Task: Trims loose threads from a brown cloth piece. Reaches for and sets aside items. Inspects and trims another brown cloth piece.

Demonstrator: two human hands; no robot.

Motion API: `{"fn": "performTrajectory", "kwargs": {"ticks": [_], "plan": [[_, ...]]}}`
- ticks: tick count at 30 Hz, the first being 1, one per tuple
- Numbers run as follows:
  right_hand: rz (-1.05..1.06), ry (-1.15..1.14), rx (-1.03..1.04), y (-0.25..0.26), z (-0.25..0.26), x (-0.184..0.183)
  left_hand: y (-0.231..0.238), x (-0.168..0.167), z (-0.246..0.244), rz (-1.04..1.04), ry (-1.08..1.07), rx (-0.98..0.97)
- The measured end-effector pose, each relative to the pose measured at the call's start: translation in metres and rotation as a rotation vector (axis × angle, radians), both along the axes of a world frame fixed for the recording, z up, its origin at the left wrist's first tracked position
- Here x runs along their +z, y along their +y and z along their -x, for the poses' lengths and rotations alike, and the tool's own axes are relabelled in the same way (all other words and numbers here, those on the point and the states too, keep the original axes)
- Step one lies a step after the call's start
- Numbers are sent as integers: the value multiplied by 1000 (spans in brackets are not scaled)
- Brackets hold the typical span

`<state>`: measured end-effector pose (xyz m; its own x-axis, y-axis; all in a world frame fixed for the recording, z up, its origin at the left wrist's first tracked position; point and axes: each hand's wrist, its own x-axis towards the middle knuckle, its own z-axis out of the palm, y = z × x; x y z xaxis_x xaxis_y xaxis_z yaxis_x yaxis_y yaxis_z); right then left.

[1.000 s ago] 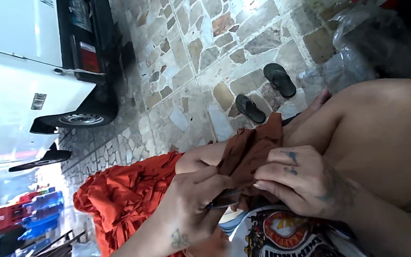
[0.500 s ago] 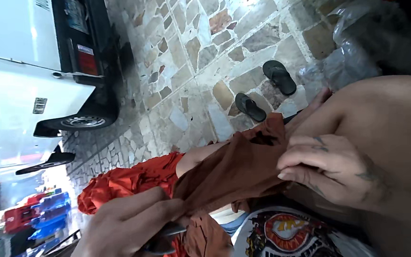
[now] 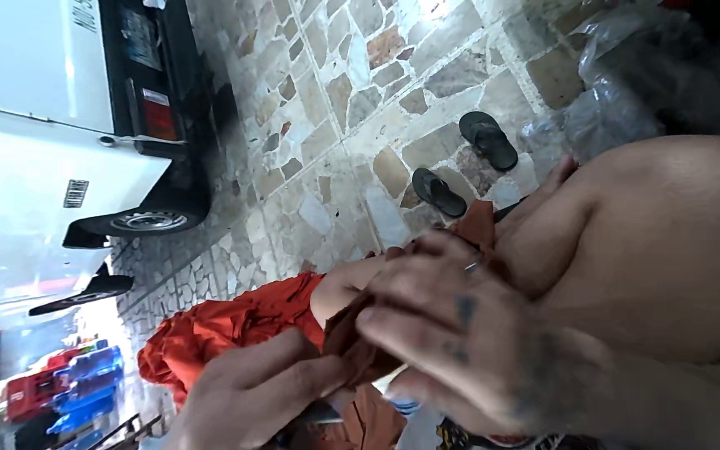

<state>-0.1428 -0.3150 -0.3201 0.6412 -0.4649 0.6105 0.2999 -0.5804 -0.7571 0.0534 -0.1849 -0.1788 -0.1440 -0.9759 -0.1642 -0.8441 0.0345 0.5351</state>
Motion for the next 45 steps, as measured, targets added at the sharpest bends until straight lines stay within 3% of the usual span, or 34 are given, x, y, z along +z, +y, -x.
{"fn": "performTrajectory", "kwargs": {"ticks": [3,6,12,19,26,34,45], "plan": [[-39,-118,111,14,-17,-7,-5,-2,12,6,-38,1],[-8,-78,28,11,-8,-10,-5,-9,17,14,-53,35],[72,-48,-84,-5,10,-12,-10,-19,16,-10,128,76],[86,79,-136,-34,40,-25,-11,-12,9,-22,-69,2],[-16,173,84,-67,73,-37,3,3,0,-67,-90,50],[13,302,111,-71,83,-40,9,-3,-4,-85,-111,43],[-268,162,302,-81,84,-39,4,-7,-20,-193,-98,5]]}}
